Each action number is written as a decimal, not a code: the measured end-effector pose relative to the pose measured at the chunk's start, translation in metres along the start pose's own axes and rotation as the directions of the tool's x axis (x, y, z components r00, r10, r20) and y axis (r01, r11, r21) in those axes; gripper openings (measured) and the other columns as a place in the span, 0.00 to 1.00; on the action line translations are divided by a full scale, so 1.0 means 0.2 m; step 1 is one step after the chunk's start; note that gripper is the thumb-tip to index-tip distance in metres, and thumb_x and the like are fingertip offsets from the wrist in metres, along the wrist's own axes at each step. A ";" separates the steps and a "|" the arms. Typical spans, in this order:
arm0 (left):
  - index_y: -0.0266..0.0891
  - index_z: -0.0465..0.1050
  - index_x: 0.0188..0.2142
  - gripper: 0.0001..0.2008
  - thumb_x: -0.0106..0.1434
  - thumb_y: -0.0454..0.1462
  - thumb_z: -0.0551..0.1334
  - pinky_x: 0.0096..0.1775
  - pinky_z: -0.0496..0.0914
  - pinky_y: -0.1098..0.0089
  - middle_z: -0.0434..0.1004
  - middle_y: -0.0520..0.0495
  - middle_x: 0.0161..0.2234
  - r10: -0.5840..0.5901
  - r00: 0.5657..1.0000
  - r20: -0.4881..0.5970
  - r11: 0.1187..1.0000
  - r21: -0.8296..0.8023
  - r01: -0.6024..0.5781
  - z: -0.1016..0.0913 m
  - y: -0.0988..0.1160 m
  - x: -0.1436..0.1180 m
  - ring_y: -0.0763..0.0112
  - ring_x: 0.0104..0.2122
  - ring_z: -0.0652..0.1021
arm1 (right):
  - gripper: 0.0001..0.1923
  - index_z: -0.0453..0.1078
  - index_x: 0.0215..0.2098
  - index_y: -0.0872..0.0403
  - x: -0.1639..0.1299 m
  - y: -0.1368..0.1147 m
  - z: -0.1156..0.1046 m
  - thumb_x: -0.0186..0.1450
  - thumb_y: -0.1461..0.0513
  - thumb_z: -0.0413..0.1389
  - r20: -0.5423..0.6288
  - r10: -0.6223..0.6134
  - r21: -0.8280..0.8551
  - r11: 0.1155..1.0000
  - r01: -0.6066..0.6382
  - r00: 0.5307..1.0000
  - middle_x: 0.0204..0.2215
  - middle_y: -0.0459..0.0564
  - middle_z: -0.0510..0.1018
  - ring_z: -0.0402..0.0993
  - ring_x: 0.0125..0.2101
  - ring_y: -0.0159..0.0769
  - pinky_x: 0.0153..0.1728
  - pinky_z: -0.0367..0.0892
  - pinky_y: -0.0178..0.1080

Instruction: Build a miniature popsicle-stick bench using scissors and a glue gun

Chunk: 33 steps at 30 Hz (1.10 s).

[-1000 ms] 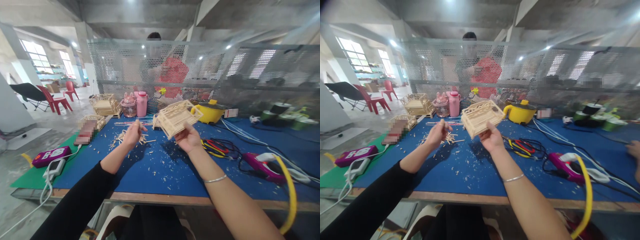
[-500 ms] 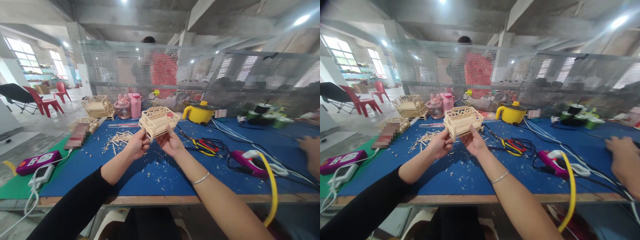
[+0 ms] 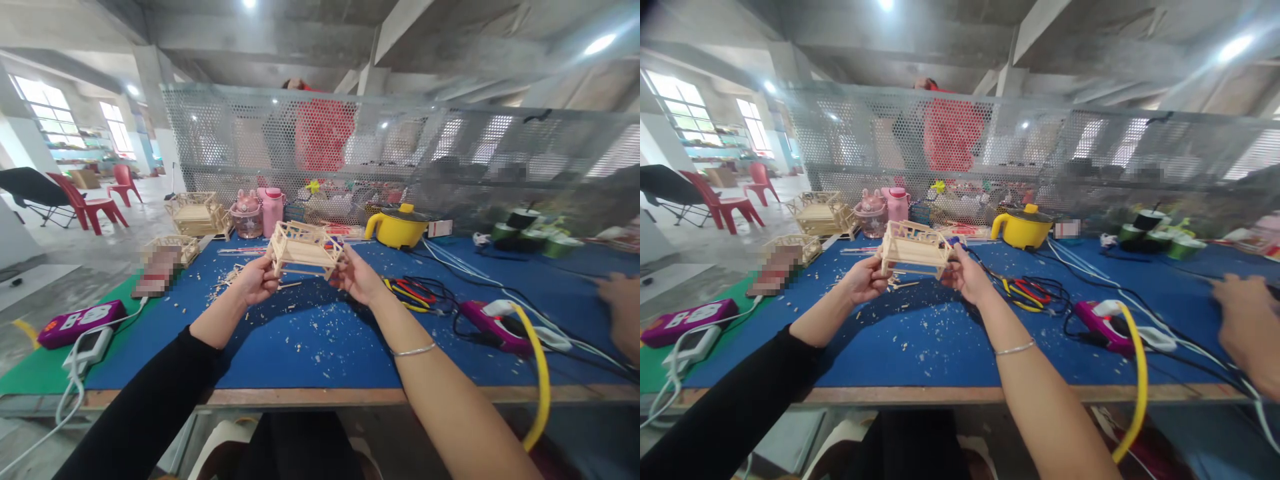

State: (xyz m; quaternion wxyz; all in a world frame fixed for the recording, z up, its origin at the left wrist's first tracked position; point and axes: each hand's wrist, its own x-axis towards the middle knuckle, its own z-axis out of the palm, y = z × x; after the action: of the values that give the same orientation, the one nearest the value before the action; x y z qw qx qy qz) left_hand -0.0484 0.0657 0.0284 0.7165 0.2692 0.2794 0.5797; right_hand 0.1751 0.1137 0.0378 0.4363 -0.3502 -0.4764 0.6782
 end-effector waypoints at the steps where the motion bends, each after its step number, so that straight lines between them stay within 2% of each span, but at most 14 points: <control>1: 0.35 0.62 0.28 0.07 0.63 0.32 0.54 0.11 0.45 0.86 0.55 0.59 0.18 -0.014 1.000 -0.003 1.000 0.015 0.014 0.00 -0.01 0.00 0.88 0.10 0.52 | 0.24 0.70 0.39 0.54 0.00 0.01 0.01 0.67 0.46 0.41 0.087 0.060 0.020 0.998 -0.062 0.994 0.24 0.49 0.79 0.75 0.21 0.32 0.21 0.69 0.33; 3: 0.35 0.62 0.27 0.07 0.62 0.32 0.55 0.11 0.44 0.86 0.57 0.58 0.18 -0.017 1.000 -0.019 0.999 0.041 0.018 -0.01 -0.02 0.01 0.88 0.10 0.52 | 0.30 0.67 0.45 0.52 -0.01 0.03 0.04 0.66 0.42 0.35 0.223 0.094 0.070 0.991 -0.112 0.970 0.29 0.50 0.80 0.77 0.25 0.35 0.24 0.71 0.36; 5: 0.35 0.62 0.27 0.07 0.62 0.32 0.55 0.11 0.44 0.85 0.58 0.58 0.18 0.000 0.999 -0.044 0.998 0.062 0.003 -0.01 -0.02 0.02 0.88 0.10 0.53 | 0.30 0.67 0.45 0.51 -0.02 0.03 0.05 0.66 0.42 0.34 0.262 0.060 0.133 0.986 -0.098 0.963 0.30 0.50 0.80 0.77 0.26 0.34 0.26 0.71 0.37; 7: 0.36 0.62 0.26 0.07 0.62 0.32 0.55 0.11 0.44 0.85 0.58 0.58 0.17 0.032 0.997 -0.070 0.996 0.085 -0.026 -0.02 -0.03 0.03 0.88 0.10 0.54 | 0.26 0.67 0.44 0.50 -0.02 0.03 0.05 0.67 0.45 0.36 0.251 0.031 0.189 0.979 -0.080 0.968 0.28 0.47 0.80 0.77 0.27 0.34 0.29 0.71 0.37; 10: 0.37 0.60 0.25 0.08 0.61 0.33 0.56 0.11 0.44 0.84 0.53 0.59 0.14 0.107 0.989 -0.103 0.991 0.095 -0.097 -0.03 -0.05 0.06 0.86 0.09 0.54 | 0.15 0.70 0.39 0.52 0.00 0.04 0.04 0.68 0.56 0.44 0.211 0.036 0.250 0.964 -0.090 0.977 0.24 0.46 0.79 0.76 0.24 0.32 0.29 0.72 0.36; 13: 0.38 0.59 0.23 0.10 0.61 0.33 0.55 0.11 0.44 0.84 0.51 0.60 0.13 0.114 0.986 -0.124 0.993 0.017 -0.113 -0.03 -0.05 0.06 0.85 0.09 0.53 | 0.09 0.71 0.37 0.55 0.00 0.06 0.05 0.66 0.63 0.49 0.178 0.051 0.276 0.956 -0.100 0.983 0.23 0.46 0.79 0.76 0.22 0.31 0.27 0.72 0.34; 16: 0.37 0.59 0.24 0.10 0.63 0.32 0.50 0.10 0.43 0.84 0.55 0.58 0.15 0.057 0.991 -0.118 0.995 -0.070 -0.065 -0.01 -0.04 0.04 0.86 0.09 0.53 | 0.07 0.71 0.36 0.54 0.01 0.08 0.07 0.65 0.63 0.51 0.153 0.036 0.316 0.945 -0.083 0.988 0.21 0.44 0.79 0.77 0.23 0.31 0.24 0.71 0.32; 22: 0.36 0.58 0.23 0.14 0.66 0.33 0.46 0.10 0.45 0.85 0.58 0.56 0.17 0.026 1.000 -0.004 0.975 -0.220 -0.026 0.01 -0.02 0.01 0.87 0.09 0.55 | 0.09 0.71 0.37 0.55 0.04 0.12 0.07 0.66 0.61 0.50 0.164 0.033 0.364 0.927 -0.092 0.986 0.24 0.48 0.80 0.77 0.23 0.32 0.23 0.71 0.33; 26: 0.38 0.56 0.23 0.12 0.64 0.34 0.52 0.10 0.43 0.84 0.55 0.59 0.15 0.040 0.995 -0.094 0.996 -0.073 -0.047 0.02 -0.05 0.02 0.86 0.09 0.53 | 0.09 0.71 0.34 0.55 0.04 0.11 0.06 0.66 0.60 0.51 0.154 0.058 0.387 0.915 -0.115 0.986 0.22 0.46 0.79 0.76 0.21 0.31 0.22 0.71 0.32; 29: 0.39 0.55 0.22 0.13 0.60 0.37 0.58 0.11 0.41 0.83 0.52 0.61 0.14 0.131 0.973 -0.189 0.989 0.088 -0.116 0.02 -0.08 0.03 0.85 0.09 0.51 | 0.11 0.71 0.34 0.55 0.03 0.10 0.05 0.67 0.58 0.49 0.158 0.104 0.395 0.905 -0.159 0.982 0.20 0.45 0.78 0.75 0.20 0.32 0.24 0.72 0.35; 33: 0.40 0.53 0.21 0.17 0.56 0.42 0.61 0.13 0.42 0.81 0.51 0.62 0.13 0.216 0.943 -0.253 0.964 0.206 -0.166 0.01 -0.12 0.04 0.85 0.09 0.50 | 0.13 0.70 0.33 0.55 0.03 0.09 0.04 0.67 0.57 0.48 0.125 0.145 0.370 0.911 -0.182 0.981 0.19 0.45 0.78 0.75 0.20 0.32 0.28 0.72 0.38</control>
State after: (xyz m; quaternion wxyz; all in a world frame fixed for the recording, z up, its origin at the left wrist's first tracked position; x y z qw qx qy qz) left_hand -0.0299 0.0695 0.0119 0.5837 0.2767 0.3996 0.6504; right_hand 0.1608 0.1129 0.0224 0.4143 -0.2654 -0.3253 0.8075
